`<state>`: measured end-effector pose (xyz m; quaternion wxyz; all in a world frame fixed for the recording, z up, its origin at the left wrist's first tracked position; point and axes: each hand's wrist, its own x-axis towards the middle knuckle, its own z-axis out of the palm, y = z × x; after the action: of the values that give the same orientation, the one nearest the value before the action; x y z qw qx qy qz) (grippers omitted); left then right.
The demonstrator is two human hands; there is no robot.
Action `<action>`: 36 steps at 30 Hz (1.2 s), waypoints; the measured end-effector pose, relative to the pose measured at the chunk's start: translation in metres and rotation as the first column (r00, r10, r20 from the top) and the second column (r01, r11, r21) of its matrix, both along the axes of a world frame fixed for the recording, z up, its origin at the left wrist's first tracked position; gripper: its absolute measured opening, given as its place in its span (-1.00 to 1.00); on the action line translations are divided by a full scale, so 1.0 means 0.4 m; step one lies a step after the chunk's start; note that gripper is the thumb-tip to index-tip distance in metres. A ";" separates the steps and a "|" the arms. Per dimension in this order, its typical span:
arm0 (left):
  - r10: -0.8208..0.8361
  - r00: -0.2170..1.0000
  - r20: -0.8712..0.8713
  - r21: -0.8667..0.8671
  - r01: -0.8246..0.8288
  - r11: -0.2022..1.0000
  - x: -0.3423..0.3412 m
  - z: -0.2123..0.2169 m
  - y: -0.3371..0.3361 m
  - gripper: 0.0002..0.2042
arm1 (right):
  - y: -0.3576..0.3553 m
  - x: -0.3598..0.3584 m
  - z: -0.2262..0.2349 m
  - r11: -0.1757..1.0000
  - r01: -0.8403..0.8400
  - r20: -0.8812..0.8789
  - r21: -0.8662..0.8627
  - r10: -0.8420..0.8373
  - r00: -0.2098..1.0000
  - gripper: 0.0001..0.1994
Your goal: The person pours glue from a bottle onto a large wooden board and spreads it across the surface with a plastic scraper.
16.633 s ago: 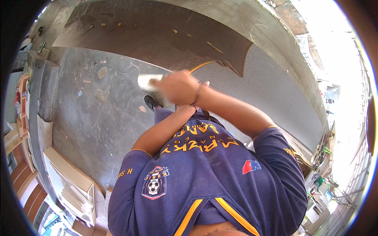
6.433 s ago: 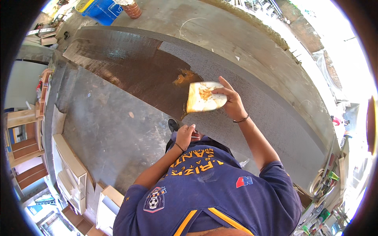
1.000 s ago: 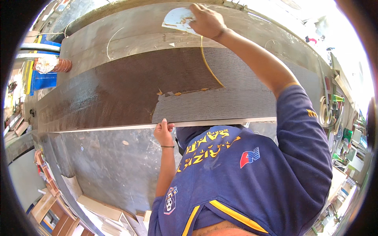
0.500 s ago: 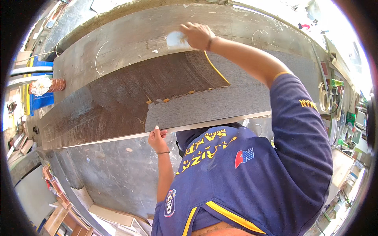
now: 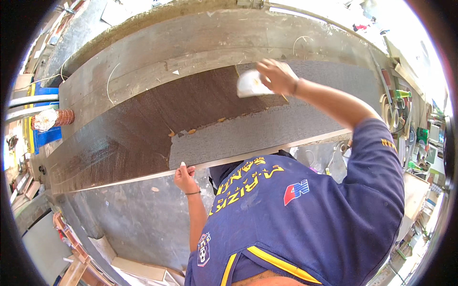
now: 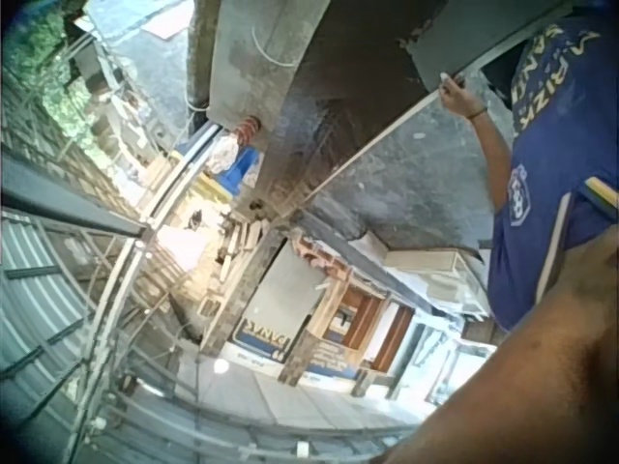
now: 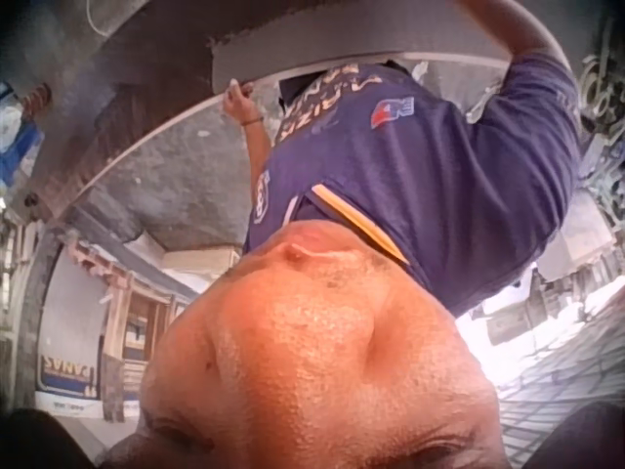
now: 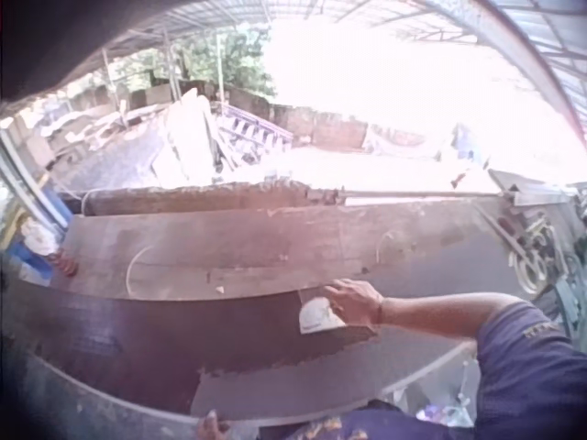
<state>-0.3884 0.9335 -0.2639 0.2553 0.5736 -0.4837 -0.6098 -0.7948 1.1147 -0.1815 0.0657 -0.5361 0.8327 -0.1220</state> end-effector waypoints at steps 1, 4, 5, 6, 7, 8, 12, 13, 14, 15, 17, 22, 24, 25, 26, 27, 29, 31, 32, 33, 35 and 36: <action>-0.003 1.000 0.004 -0.004 0.003 1.000 0.009 0.003 -0.002 -0.74 | -0.052 -0.022 -0.012 0.986 -0.038 -0.113 -0.164 0.019 0.993 -0.82; -0.002 1.000 -0.017 -0.003 0.002 1.000 0.007 -0.004 -0.007 -0.74 | -0.192 -0.124 0.014 0.993 0.073 -0.111 -0.092 -0.083 0.990 -0.76; -0.001 1.000 -0.025 0.010 0.001 1.000 0.013 -0.010 -0.013 -0.74 | -0.202 -0.151 0.034 0.985 0.096 -0.137 -0.146 -0.117 0.984 -0.76; -0.003 1.000 -0.031 0.027 0.004 1.000 0.014 -0.009 -0.014 -0.73 | -0.205 -0.174 0.068 0.973 0.122 -0.160 -0.198 -0.155 0.975 -0.75; 0.006 1.000 -0.029 0.033 -0.005 0.999 0.014 -0.011 -0.012 -0.74 | -0.201 -0.193 0.100 0.957 0.146 -0.180 -0.249 -0.194 0.964 -0.74; 0.017 1.000 -0.026 0.037 -0.016 0.999 0.012 -0.008 -0.012 -0.74 | -0.174 -0.181 0.157 0.953 0.127 -0.140 -0.274 -0.170 0.975 -0.74; 0.008 1.000 0.022 0.019 -0.008 1.000 0.020 -0.007 -0.008 -0.75 | 0.042 -0.108 0.206 0.999 0.032 -0.197 0.010 -0.030 0.980 -0.81; 0.017 1.000 0.026 0.018 -0.018 1.000 0.015 -0.006 -0.006 -0.74 | 0.104 -0.075 0.191 0.992 0.067 -0.056 0.104 -0.061 0.997 -0.80; 0.022 0.999 0.028 0.016 -0.022 1.000 0.006 0.001 -0.004 -0.73 | 0.182 -0.062 0.124 0.974 0.042 -0.092 0.225 -0.022 0.996 -0.79; 0.037 0.999 0.034 0.015 -0.038 0.999 0.003 0.005 0.000 -0.71 | 0.220 -0.037 0.100 0.945 0.034 0.004 0.325 -0.038 0.999 -0.78; 0.037 0.999 0.002 0.025 -0.037 0.999 0.003 0.003 -0.001 -0.73 | 0.242 -0.045 0.042 0.973 0.030 0.010 0.228 -0.033 0.999 -0.80; 0.012 1.000 0.000 0.020 -0.012 1.000 0.014 -0.008 -0.011 -0.76 | 0.044 -0.207 -0.018 0.987 0.102 -0.091 -0.124 -0.114 0.989 -0.83; 0.001 1.000 -0.003 0.049 0.000 0.999 0.014 -0.001 -0.017 -0.76 | -0.022 -0.273 0.020 0.981 0.162 -0.213 -0.111 -0.183 0.960 -0.79; -0.004 1.000 -0.005 0.064 0.004 0.998 0.014 0.001 -0.017 -0.76 | -0.022 -0.282 0.052 0.950 0.219 -0.140 -0.220 -0.253 0.957 -0.77; 0.003 1.000 -0.003 0.073 -0.003 0.997 0.015 -0.001 -0.021 -0.76 | -0.018 -0.291 0.093 0.935 0.261 -0.140 -0.241 -0.300 0.944 -0.69; 0.010 1.000 -0.012 0.076 -0.010 0.997 0.019 -0.007 -0.022 -0.76 | -0.004 -0.291 0.140 0.915 0.300 -0.148 -0.271 -0.348 0.926 -0.61; 0.015 1.000 -0.024 0.068 -0.013 0.998 0.022 -0.011 -0.022 -0.76 | 0.081 -0.256 0.211 0.911 0.276 -0.107 -0.305 -0.321 0.941 -0.60; 0.011 0.999 -0.034 0.057 -0.009 0.998 0.017 -0.015 -0.017 -0.76 | 0.208 -0.228 0.192 0.954 0.135 -0.193 -0.269 -0.190 0.963 -0.73; 0.020 1.000 -0.024 0.058 -0.019 0.998 0.017 -0.016 -0.012 -0.76 | 0.261 -0.189 0.189 0.977 0.109 -0.223 -0.185 -0.150 0.963 -0.74; 0.023 1.000 -0.014 0.056 -0.022 0.998 0.013 -0.011 -0.010 -0.76 | 0.337 -0.171 0.146 0.991 0.134 -0.149 -0.003 -0.133 0.980 -0.76; 0.022 1.000 -0.010 0.057 -0.022 0.998 0.008 -0.008 -0.009 -0.76 | 0.429 -0.124 0.075 0.954 0.154 -0.030 0.258 -0.152 0.988 -0.81; 0.019 1.000 -0.011 0.057 -0.018 0.998 0.010 -0.007 -0.009 -0.76 | 0.434 -0.121 0.060 0.957 0.158 0.020 0.242 -0.168 0.986 -0.81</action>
<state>-0.3843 0.9299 -0.2666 0.2474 0.5815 -0.4595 -0.6241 -0.8431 1.2882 -0.1574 0.1363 -0.4514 0.8811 -0.0365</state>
